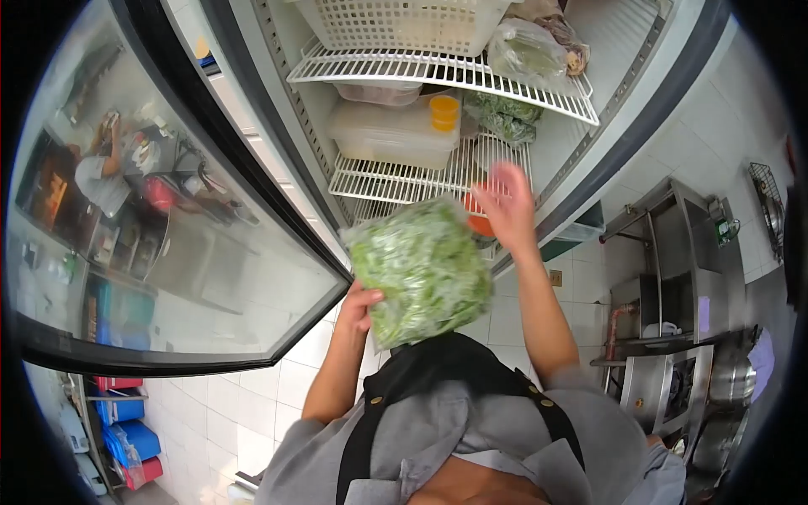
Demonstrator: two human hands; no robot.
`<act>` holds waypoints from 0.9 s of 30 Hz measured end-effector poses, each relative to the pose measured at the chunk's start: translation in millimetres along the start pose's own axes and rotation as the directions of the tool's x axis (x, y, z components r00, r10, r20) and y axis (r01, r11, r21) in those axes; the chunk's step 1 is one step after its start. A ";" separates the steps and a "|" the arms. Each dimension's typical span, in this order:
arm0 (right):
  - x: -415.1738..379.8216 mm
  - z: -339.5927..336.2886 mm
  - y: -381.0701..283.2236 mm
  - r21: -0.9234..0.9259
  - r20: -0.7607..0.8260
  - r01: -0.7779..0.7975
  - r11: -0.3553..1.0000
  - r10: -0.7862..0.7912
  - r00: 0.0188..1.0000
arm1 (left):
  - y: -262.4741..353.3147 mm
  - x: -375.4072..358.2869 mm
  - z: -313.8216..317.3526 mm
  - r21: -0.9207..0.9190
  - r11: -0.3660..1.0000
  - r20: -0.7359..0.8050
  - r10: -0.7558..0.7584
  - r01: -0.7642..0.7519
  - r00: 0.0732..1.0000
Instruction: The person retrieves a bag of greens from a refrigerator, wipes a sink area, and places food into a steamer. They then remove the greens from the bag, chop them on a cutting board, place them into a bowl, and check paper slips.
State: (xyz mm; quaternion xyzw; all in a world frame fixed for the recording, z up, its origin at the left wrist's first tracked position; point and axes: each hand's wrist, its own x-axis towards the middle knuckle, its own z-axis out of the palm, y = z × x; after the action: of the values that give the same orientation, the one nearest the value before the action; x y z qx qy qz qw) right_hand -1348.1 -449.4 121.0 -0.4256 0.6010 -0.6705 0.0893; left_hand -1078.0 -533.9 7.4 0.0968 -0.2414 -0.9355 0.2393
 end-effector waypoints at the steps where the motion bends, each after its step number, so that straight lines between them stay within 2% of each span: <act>1: 29.5 22.6 -8.4 -0.192 -0.022 0.059 0.980 -0.065 0.998 | -5.8 -12.2 -16.7 0.004 1.000 0.001 -0.001 0.001 1.000; 3: 85.0 55.1 17.8 -0.486 0.006 0.336 0.807 -0.382 0.924 | -14.3 -36.2 -49.1 -0.168 0.983 0.010 0.082 -0.079 0.997; 4: 100.4 68.5 29.5 -0.486 0.001 0.343 0.804 -0.392 0.920 | -19.2 -48.4 -73.6 -0.181 0.979 0.009 0.100 -0.097 0.995; 5: 111.5 78.4 41.1 -0.560 -0.025 0.265 0.785 -0.335 0.942 | -24.3 -60.6 -91.7 -0.193 0.976 0.013 0.109 -0.104 0.994; 6: 119.2 80.2 48.5 -0.636 -0.071 0.176 0.752 -0.283 0.956 | -23.1 -72.2 -76.8 -0.193 0.968 -0.018 0.157 -0.158 0.987; 8: 126.5 80.3 51.8 -0.577 -0.090 0.152 0.802 -0.247 0.965 | -21.7 -95.2 -55.8 -0.161 0.956 -0.122 0.227 -0.245 0.966; 9: 126.1 81.8 51.7 -0.597 -0.120 0.183 0.781 -0.312 0.942 | -25.6 -108.7 -79.7 -0.173 0.960 -0.157 0.194 -0.220 0.968; 10: 127.0 83.2 51.7 -0.600 -0.127 0.183 0.779 -0.318 0.939 | -27.8 -118.9 -86.3 -0.171 0.961 -0.148 0.191 -0.216 0.970; 12: 126.8 87.1 50.3 -0.606 -0.135 0.189 0.773 -0.333 0.933 | -28.2 -132.6 -90.5 -0.114 0.959 -0.234 0.229 -0.260 0.945; 13: 126.8 86.7 48.4 -0.611 -0.144 0.239 0.754 -0.403 0.904 | -27.3 -135.2 -90.1 -0.112 0.959 -0.232 0.229 -0.259 0.946; 15: 124.1 80.7 40.1 -0.549 -0.159 0.230 0.804 -0.370 0.915 | -23.6 -135.9 -83.8 -0.114 0.959 -0.265 0.224 -0.261 0.938; 17: 113.3 68.6 28.3 -0.488 -0.172 0.217 0.845 -0.337 0.926 | -16.1 -131.0 -72.6 -0.109 0.960 -0.248 0.225 -0.258 0.942; 19: 78.6 49.6 -9.1 -0.410 -0.112 0.133 0.902 -0.195 0.974 | -10.4 -123.4 -70.5 -0.110 0.962 -0.235 0.218 -0.249 0.947; 21: 39.0 25.9 -45.6 -0.386 -0.067 0.140 0.912 -0.180 0.981 | -5.8 -113.8 -75.3 -0.103 0.975 -0.187 0.176 -0.197 0.967; 24: 16.0 -12.4 -97.5 -0.340 -0.084 0.181 0.923 -0.222 0.971 | 0.1 -96.4 -72.6 -0.123 0.988 -0.114 0.083 -0.097 0.990; 27: 41.2 -40.4 -134.1 -0.360 -0.164 0.277 0.891 -0.352 0.921 | -2.1 -78.7 -83.9 -0.149 0.989 -0.054 -0.007 -0.001 0.999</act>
State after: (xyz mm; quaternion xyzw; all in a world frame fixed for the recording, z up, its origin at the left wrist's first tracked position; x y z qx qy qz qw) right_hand -1348.6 -410.8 261.8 -0.4479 0.6334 -0.6099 -0.1622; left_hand -985.7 -527.4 -61.0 0.1046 -0.1643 -0.9482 0.2508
